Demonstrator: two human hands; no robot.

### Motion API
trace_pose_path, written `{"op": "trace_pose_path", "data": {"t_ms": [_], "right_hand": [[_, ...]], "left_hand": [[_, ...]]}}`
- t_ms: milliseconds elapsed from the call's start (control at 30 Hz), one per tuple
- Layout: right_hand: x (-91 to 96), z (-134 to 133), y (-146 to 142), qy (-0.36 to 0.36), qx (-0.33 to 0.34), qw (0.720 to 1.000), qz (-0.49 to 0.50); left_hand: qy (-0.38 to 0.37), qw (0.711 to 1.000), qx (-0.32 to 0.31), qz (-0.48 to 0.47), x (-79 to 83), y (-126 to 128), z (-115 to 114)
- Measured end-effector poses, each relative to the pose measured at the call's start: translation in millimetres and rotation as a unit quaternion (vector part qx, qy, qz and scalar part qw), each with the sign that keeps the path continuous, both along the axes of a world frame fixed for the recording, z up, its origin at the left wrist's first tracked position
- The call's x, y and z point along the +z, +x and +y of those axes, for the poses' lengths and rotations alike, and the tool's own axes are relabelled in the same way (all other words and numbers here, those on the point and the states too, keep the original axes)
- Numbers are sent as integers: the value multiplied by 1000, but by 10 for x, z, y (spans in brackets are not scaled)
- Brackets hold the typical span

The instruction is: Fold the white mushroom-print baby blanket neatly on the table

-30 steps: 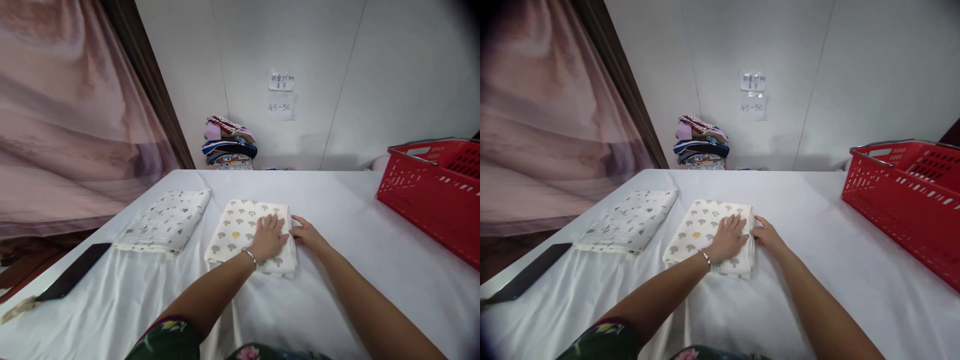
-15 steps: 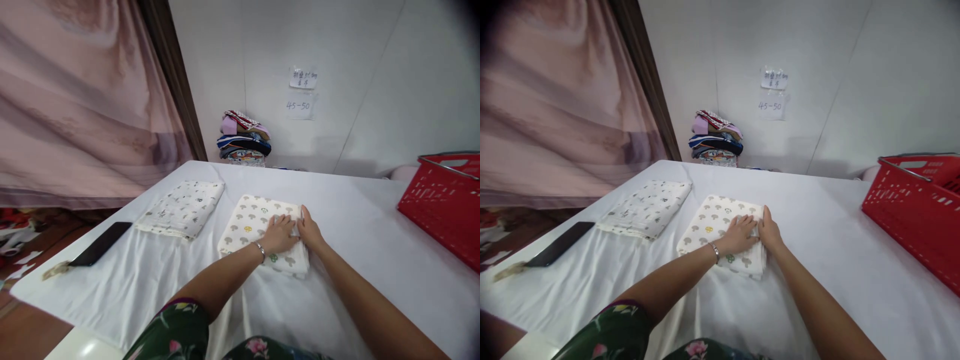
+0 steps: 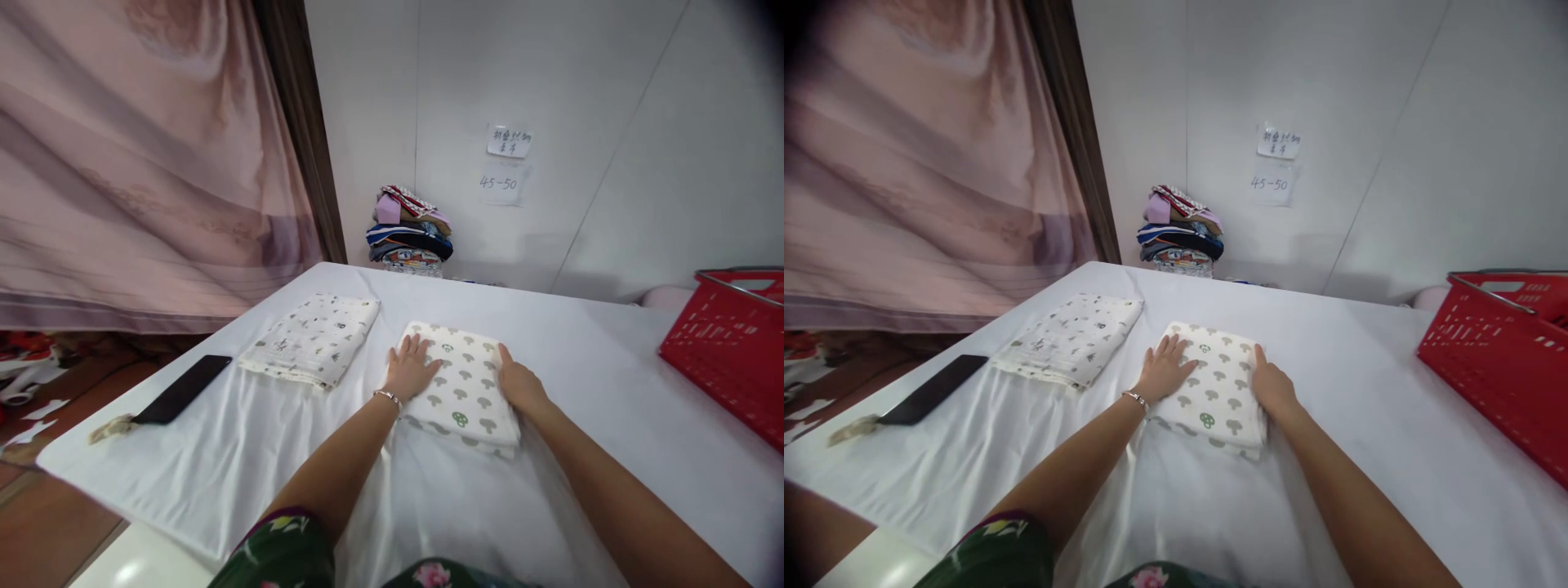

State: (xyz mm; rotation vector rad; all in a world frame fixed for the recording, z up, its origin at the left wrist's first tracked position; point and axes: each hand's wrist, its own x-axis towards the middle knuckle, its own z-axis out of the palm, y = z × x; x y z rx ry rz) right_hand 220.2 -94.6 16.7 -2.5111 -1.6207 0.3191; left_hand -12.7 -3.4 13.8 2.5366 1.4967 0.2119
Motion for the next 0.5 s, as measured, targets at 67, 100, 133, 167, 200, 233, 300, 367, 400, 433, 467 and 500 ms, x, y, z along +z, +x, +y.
{"op": "trace_pose_path", "data": {"t_ms": [67,100,133,167,200,233,300,367,400,433,467,500], "right_hand": [[75,9,-44,16,9,998,-56],[115,22,-98,45,23,995,-84],[152,42,-173,83,47,990,-105],[181,69,-263,122,80,983,-114],[197,100,-361,155,118,974,-112],[198,133,-454,177,152,967,-105],[151,195,-585,180,174,964,-89],[54,242,-610,133,131,979,-80],[-1,258,-586,104,101,987,-75],[-55,270,-548,80,76,991,-70],[-102,278,-506,64,59,994,-67],[-140,283,-466,58,52,995,-67]], "left_hand": [[1,1000,-2,-4,9,12,1],[2,1000,-3,-6,12,14,3],[2,1000,-3,-7,12,13,4],[3,1000,-2,-8,11,12,4],[4,1000,-1,-10,10,11,2],[5,1000,0,-13,9,11,-2],[4,1000,2,-19,12,12,-12],[0,1000,2,-23,18,12,-21],[-3,1000,1,-25,20,12,-23],[-7,1000,1,-26,21,11,-23],[-9,1000,0,-28,20,11,-22],[-10,999,0,-30,18,10,-21]]}}
